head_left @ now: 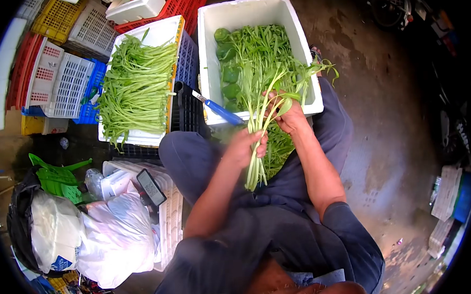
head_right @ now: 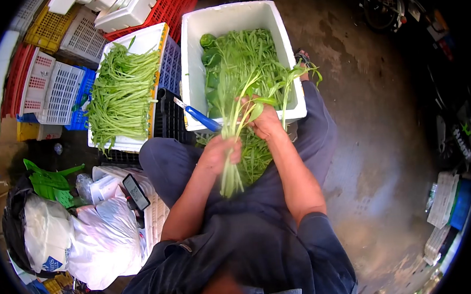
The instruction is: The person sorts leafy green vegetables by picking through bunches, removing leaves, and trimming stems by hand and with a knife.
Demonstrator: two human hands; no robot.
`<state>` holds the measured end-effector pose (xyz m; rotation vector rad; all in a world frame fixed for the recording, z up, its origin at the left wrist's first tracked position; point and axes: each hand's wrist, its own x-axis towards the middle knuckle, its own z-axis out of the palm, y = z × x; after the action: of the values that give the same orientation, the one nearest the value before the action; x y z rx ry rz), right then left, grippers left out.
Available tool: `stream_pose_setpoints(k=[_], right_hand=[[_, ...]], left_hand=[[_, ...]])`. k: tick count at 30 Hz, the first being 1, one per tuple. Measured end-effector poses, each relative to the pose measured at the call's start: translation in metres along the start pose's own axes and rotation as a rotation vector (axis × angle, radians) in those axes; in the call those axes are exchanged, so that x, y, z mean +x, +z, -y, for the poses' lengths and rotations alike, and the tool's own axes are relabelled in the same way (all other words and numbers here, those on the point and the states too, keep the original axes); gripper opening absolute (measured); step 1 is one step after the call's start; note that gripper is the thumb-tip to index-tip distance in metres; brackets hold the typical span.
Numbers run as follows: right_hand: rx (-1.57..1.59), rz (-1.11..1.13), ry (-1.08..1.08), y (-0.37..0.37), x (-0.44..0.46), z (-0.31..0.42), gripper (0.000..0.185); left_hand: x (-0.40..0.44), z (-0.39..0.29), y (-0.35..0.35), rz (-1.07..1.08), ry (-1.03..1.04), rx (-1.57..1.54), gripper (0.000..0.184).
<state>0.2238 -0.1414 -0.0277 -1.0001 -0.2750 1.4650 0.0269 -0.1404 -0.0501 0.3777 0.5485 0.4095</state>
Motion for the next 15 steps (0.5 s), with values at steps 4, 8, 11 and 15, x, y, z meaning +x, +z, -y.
stream_pose_setpoints(k=[4,8,11,15], right_hand=[[-0.088,-0.104,-0.079,-0.011,0.005,-0.009,0.019],[-0.164,-0.139,-0.204,-0.042,0.014,-0.011,0.013],[-0.309,-0.124,-0.203,-0.052,0.008,-0.007,0.016],[-0.666,-0.073,-0.073,-0.045,-0.029,-0.006,0.02]], left_hand=[[-0.002,-0.004,-0.001,0.065,0.023,-0.046,0.016],[-0.001,-0.004,-0.005,0.085,0.012,-0.071,0.016],[0.0,-0.004,-0.005,0.101,0.014,-0.103,0.016],[0.002,-0.006,-0.004,0.059,0.068,-0.07,0.016]])
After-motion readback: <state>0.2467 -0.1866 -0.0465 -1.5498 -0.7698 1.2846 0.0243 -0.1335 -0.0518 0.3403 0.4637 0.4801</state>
